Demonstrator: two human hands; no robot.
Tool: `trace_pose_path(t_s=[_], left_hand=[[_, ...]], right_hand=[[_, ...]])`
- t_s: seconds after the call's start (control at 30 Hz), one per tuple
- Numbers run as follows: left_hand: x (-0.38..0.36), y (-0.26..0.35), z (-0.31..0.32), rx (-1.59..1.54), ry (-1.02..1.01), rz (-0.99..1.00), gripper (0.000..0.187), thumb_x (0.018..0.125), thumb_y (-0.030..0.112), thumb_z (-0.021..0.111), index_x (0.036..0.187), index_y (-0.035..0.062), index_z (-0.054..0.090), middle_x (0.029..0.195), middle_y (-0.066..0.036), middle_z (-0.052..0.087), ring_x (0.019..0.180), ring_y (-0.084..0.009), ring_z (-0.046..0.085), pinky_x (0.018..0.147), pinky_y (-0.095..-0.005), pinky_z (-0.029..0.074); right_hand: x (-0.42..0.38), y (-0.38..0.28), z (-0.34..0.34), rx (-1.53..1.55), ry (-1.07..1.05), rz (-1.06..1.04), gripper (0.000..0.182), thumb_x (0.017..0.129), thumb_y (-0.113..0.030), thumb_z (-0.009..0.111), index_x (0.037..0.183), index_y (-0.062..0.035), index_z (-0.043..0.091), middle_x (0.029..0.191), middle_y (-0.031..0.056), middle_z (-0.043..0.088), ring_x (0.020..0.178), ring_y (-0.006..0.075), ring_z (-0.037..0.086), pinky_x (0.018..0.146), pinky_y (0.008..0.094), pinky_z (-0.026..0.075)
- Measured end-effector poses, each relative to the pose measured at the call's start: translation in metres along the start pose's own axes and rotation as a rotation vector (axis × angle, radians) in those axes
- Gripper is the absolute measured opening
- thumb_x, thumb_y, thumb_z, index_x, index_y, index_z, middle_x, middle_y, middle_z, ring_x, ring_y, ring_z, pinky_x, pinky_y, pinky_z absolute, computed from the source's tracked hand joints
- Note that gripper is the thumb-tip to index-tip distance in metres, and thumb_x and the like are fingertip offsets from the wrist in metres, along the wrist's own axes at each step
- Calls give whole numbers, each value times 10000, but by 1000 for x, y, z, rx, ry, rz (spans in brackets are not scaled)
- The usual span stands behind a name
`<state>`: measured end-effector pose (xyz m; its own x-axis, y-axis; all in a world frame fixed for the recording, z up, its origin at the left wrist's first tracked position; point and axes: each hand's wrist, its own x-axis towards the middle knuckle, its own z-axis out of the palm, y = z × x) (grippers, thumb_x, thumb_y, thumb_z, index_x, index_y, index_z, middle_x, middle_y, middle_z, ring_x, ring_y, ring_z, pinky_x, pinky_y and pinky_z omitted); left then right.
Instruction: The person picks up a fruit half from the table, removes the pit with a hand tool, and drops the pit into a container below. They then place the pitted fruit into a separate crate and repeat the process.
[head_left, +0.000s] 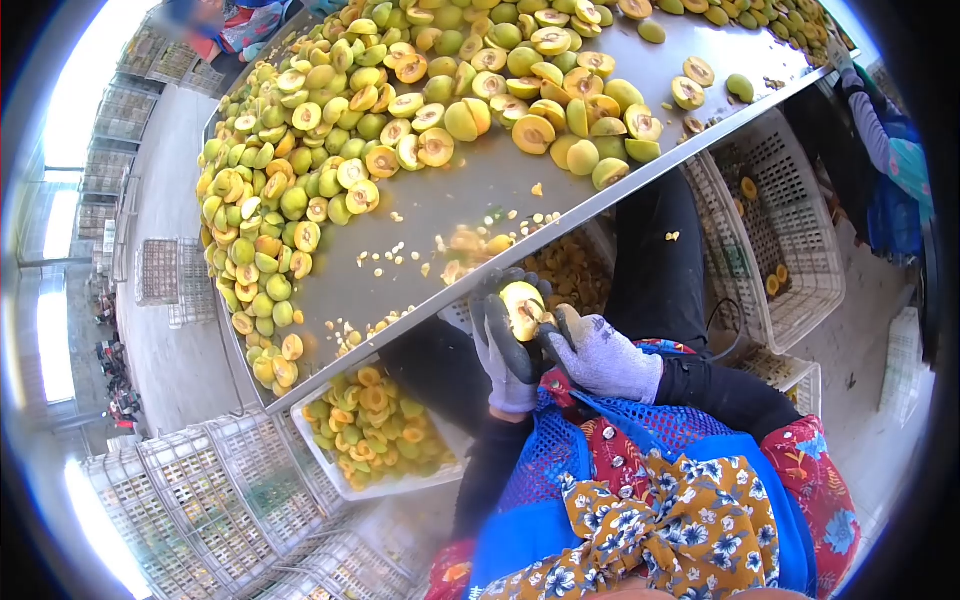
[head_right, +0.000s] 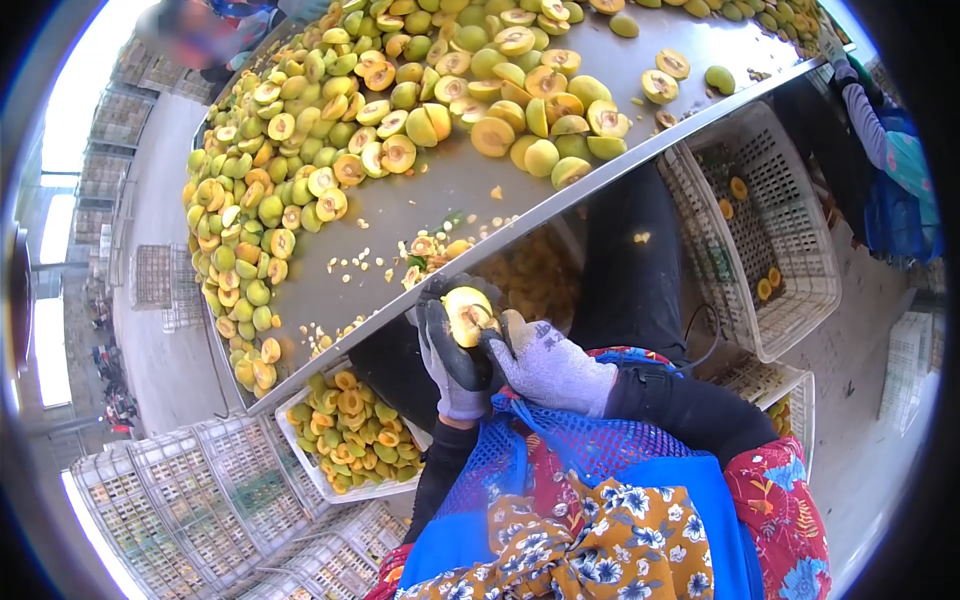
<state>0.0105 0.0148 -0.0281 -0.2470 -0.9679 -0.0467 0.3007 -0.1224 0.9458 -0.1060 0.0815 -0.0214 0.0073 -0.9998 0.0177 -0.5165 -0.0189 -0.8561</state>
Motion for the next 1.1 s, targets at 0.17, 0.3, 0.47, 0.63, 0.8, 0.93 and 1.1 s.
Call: trace_pose_path(t_s=[0.17,0.3,0.47,0.63,0.8,0.93,1.1], left_hand=[[-3,-8,-1,149,-5,181,458,1039,375,415,1317,12,449,1186,-169,564,1079,-264,577,945,-400,472],[2,-2,3,526,-52,424,478,1033,376,401,1323,3,470,1233,-165,570,1134,-286,571,994,-414,456],[14,-4,-28,31,-177,-189,480,1001,331,490,1306,-39,487,1201,-170,604,1097,-267,611,956,-380,494],[10,0,-14,213,-69,-89,341,978,258,545,1155,-33,532,1042,-141,636,896,-226,658,808,-351,557],[6,-10,-3,323,-27,74,319,1035,268,430,1112,-20,544,999,-135,629,862,-222,656,799,-333,549],[5,-5,5,132,45,-1,377,1041,343,413,1119,-3,543,986,-132,624,867,-224,642,811,-343,521],[6,-17,2,318,75,325,407,1037,382,417,1131,5,541,1074,-147,608,1028,-235,577,894,-387,459]], right_hand=[[12,-10,-10,972,-277,497,379,1023,-418,487,974,-49,561,654,41,544,509,139,546,463,299,431],[18,-2,-25,1425,-475,636,431,1015,-469,485,934,-56,575,700,8,555,563,107,540,503,269,440],[20,16,0,593,-186,282,419,1008,-407,502,939,3,555,710,175,622,621,298,626,601,401,499],[10,7,5,52,-134,84,372,993,-275,506,1006,96,493,777,317,629,726,454,648,623,521,496],[12,-6,-7,141,-113,257,373,988,-282,516,996,91,502,753,300,626,706,455,646,621,528,499],[10,10,6,62,-84,58,350,991,-268,499,1032,79,512,799,309,625,719,443,647,636,500,507],[24,10,-16,635,-289,-8,362,991,-342,517,977,9,604,773,134,630,688,230,637,590,344,492]])
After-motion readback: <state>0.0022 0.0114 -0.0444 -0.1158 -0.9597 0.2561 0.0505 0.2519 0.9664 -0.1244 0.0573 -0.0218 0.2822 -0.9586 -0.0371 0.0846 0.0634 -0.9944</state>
